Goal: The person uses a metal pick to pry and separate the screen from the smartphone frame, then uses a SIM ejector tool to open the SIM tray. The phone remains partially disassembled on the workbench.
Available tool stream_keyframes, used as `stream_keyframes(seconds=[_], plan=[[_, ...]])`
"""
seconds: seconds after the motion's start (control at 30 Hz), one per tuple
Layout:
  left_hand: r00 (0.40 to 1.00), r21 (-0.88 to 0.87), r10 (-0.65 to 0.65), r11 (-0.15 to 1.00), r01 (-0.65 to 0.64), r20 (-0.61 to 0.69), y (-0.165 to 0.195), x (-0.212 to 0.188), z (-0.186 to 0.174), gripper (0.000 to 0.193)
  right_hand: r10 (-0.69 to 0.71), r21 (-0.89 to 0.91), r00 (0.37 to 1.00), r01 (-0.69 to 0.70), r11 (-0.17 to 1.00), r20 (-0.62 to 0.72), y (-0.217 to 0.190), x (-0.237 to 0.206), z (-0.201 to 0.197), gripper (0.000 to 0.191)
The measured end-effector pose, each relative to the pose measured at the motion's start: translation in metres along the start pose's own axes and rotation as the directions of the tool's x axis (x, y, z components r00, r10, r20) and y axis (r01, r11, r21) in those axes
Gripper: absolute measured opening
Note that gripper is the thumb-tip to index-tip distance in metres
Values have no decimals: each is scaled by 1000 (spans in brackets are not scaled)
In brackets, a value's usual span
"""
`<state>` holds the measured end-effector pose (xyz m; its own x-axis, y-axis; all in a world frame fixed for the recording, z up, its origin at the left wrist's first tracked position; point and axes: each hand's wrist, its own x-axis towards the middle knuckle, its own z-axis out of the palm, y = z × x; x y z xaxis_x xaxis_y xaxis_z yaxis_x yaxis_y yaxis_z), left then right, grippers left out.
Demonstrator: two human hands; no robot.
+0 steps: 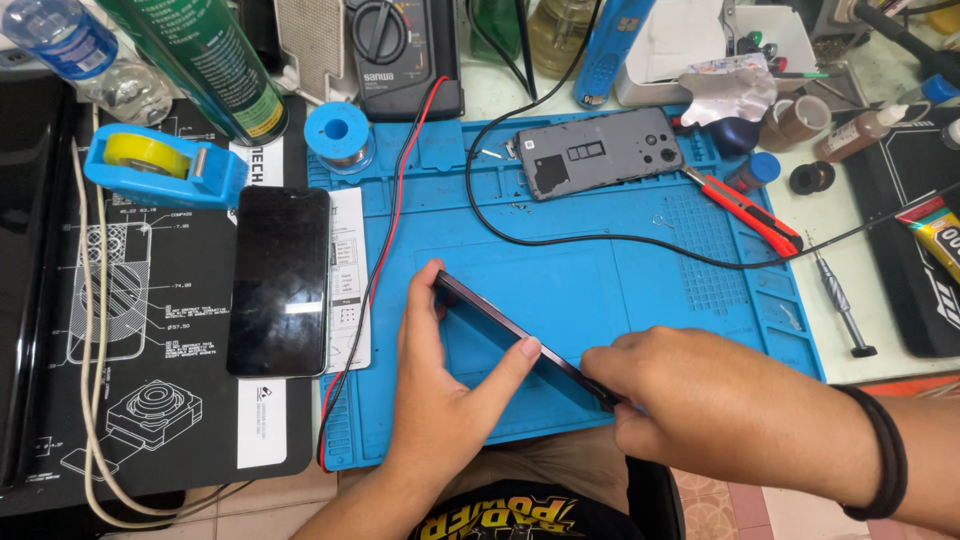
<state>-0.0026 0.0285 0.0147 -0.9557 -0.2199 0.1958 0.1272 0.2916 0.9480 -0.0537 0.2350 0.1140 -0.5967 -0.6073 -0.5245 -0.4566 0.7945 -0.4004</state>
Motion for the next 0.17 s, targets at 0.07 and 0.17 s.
stream_keyframes(seconds=[0.07,0.17], plan=[[1000,-11,18,1000,-18,-2,0,0,0,96,-133,33,987,136,990,-95,-1,3,-1,36],[1000,-12,13,1000,-13,5,-1,-2,0,96,-75,19,997,76,997,-37,-1,4,1,41]])
